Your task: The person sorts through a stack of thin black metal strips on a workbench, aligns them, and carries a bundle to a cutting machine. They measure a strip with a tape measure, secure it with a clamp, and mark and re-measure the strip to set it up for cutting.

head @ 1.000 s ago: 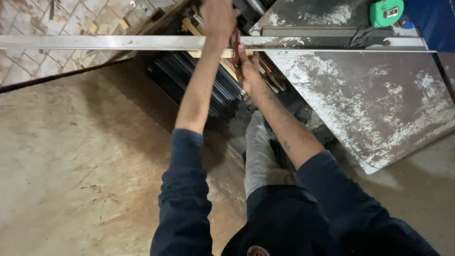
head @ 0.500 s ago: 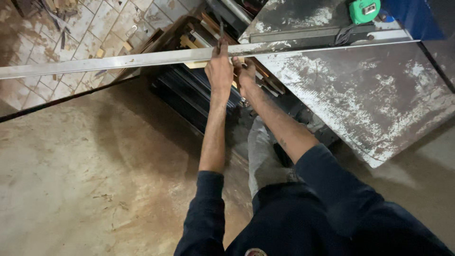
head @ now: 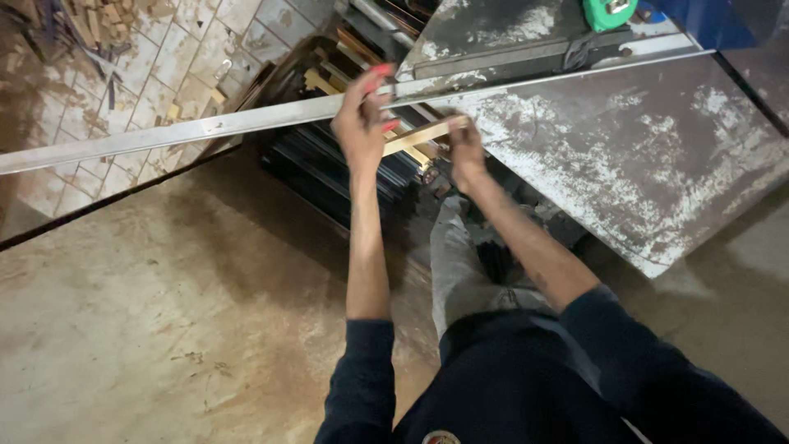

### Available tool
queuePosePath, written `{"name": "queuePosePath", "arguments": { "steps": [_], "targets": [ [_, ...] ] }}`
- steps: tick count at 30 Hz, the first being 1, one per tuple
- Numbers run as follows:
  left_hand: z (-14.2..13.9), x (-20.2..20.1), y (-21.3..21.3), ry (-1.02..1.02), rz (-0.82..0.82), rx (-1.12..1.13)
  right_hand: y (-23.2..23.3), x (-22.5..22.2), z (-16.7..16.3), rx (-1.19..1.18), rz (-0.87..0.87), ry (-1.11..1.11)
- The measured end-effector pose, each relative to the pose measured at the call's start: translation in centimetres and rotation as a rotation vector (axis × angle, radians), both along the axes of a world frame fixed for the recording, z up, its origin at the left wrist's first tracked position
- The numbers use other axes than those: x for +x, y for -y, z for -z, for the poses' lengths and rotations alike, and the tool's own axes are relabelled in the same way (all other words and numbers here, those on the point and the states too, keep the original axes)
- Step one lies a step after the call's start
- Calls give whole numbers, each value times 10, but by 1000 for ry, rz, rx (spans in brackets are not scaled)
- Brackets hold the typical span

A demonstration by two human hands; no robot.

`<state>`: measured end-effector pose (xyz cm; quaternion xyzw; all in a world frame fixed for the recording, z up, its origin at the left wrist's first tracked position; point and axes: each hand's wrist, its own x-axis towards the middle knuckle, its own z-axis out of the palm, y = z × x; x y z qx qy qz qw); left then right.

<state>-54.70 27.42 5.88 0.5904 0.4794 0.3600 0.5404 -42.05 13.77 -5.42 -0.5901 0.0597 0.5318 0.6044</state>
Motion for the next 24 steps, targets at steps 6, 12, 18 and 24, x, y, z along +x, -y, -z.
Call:
{"name": "queuePosePath", "arguments": {
  "steps": [6,12,18,24],
  "targets": [
    [2,120,-24,145,271,-283,48,87,-2,36,169,205],
    [-11,143,-16,68,260,305,45,126,-13,91,255,374],
    [10,35,94,-227,-52,390,53,140,-17,9,-68,966],
    [32,-81,302,-741,-132,196,130,158,-35,85,-103,984]
  ]
}}
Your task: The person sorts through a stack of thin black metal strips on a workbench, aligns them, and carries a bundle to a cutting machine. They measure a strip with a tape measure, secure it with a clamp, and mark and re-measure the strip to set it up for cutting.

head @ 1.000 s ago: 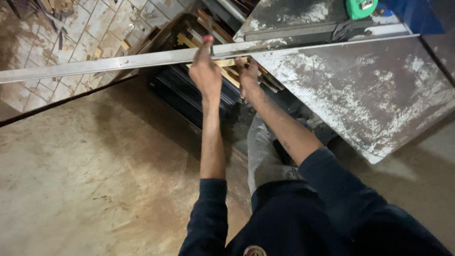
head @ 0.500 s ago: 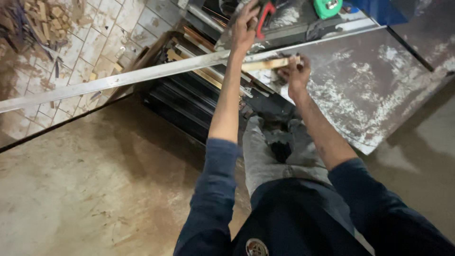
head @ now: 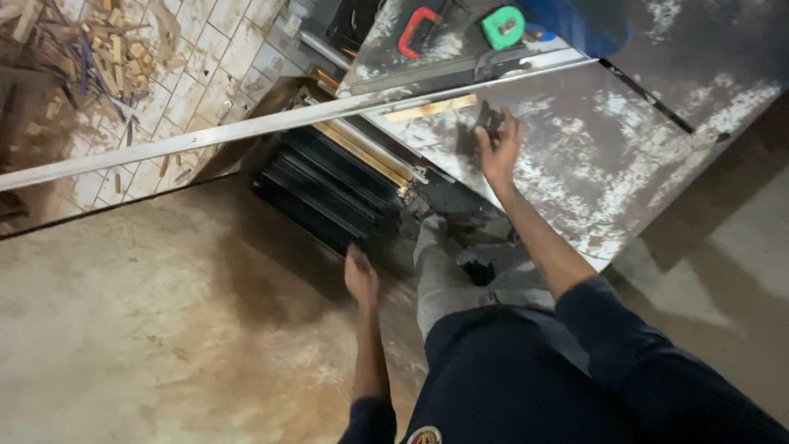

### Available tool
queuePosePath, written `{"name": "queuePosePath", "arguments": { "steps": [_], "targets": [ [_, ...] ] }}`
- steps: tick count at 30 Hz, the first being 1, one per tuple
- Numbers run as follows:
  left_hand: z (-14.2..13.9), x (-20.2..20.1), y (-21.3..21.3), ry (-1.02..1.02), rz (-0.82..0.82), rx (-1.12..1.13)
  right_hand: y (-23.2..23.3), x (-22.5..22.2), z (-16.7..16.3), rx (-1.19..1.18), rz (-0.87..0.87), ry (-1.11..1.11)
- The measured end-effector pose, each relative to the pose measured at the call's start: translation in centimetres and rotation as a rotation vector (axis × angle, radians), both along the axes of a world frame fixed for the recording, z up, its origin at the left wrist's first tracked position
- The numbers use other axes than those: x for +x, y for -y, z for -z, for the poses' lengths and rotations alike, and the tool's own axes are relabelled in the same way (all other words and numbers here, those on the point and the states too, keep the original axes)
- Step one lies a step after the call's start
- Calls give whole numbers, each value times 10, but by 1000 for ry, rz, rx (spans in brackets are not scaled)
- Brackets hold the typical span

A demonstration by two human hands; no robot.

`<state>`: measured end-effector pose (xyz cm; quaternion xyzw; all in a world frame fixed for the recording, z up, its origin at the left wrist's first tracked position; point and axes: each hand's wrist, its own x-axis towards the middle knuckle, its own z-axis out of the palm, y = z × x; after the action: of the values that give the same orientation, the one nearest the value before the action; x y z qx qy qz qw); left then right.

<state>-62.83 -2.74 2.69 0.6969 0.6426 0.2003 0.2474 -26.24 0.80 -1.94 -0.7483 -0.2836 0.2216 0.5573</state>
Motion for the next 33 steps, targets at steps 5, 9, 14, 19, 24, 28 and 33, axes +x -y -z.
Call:
{"name": "queuePosePath", "arguments": {
  "steps": [5,9,14,19,24,28,33],
  "targets": [
    [9,7,183,-144,-223,-735,138,56,-24,-49,-106,286],
    [32,85,297,340,-432,-994,266,146,-31,-100,-174,334],
    [67,164,359,1113,-595,-987,418,256,-40,-220,-204,317],
    [57,217,341,1340,-567,-886,514,292,-39,-737,-290,-275],
    [-16,237,299,1327,-809,-782,521,270,-31,-923,-348,-699],
    [-47,233,265,1101,-717,-596,475,285,-61,-662,-201,-1080],
    [-16,224,288,864,-667,-515,338,329,-128,-342,-422,-774]
  ]
}}
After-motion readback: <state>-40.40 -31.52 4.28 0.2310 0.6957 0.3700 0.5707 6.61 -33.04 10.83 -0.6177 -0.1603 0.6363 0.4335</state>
